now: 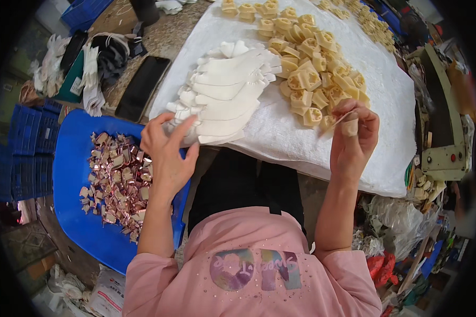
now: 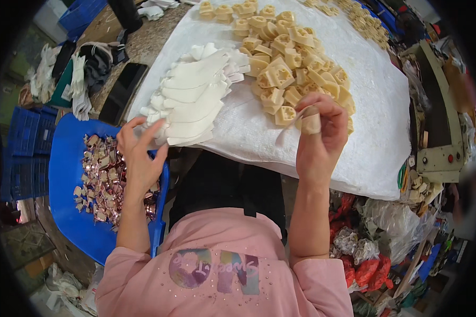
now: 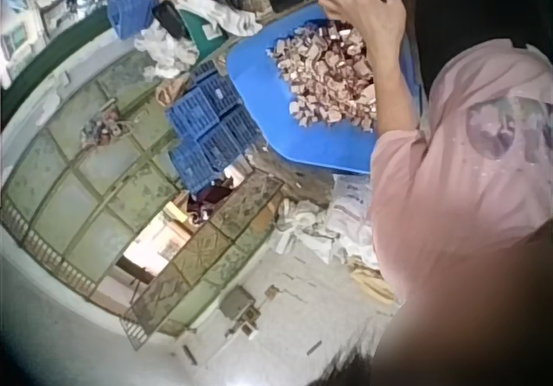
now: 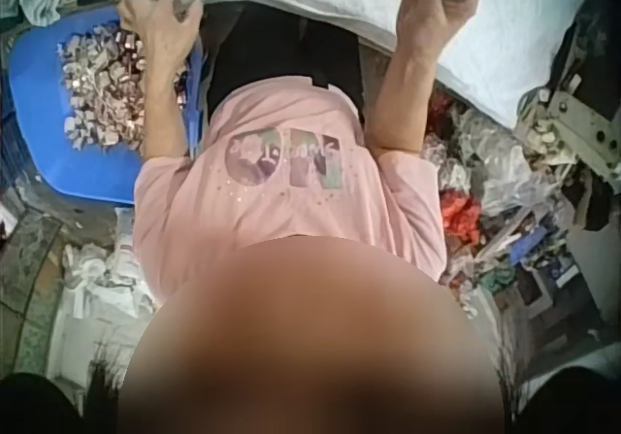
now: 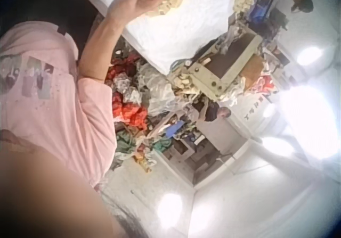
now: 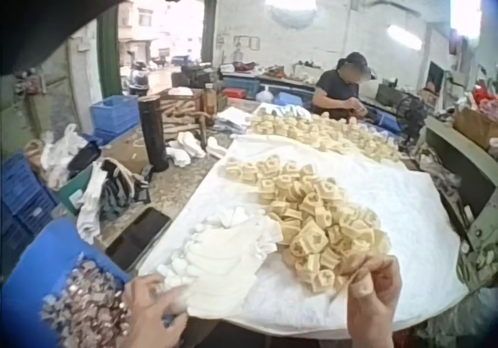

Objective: Assembling shoe heel components by manually attaching small decorative or structural pieces.

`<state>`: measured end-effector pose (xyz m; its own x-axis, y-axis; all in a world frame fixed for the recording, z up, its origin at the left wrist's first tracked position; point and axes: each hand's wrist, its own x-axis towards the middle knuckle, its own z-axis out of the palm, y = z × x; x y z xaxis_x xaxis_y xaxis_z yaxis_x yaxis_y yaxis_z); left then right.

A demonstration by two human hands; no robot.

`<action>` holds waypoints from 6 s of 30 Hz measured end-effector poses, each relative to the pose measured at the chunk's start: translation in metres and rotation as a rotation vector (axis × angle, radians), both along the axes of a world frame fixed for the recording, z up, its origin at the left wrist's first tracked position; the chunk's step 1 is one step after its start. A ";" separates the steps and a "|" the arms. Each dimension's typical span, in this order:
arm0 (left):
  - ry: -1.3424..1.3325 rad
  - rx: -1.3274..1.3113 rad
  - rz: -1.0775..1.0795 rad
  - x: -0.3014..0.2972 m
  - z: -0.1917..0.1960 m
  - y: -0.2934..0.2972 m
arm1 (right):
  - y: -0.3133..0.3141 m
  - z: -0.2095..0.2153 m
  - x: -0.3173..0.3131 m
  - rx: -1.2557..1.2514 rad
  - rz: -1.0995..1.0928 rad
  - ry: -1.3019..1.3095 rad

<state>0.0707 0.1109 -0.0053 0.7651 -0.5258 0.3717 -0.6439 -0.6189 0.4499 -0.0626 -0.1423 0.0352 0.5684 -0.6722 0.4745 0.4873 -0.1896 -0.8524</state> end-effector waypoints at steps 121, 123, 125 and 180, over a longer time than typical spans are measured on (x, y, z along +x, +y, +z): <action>0.651 -0.518 -0.535 -0.071 0.004 -0.101 | 0.007 -0.031 -0.040 -0.811 -0.047 0.514; 0.667 -0.571 -0.561 -0.067 -0.009 -0.102 | 0.008 -0.032 -0.040 -0.727 -0.010 0.444; 0.685 -0.623 -0.593 -0.064 -0.013 -0.104 | 0.008 -0.030 -0.042 -0.598 0.065 0.407; -0.061 -0.297 -0.800 -0.068 0.012 -0.112 | 0.045 -0.027 -0.062 0.012 0.096 0.643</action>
<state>0.0023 -0.0014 0.0068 0.1792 -0.7735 0.6079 -0.8650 0.1705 0.4719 -0.1244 -0.0968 0.0080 0.7945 -0.6071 0.0121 -0.1066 -0.1591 -0.9815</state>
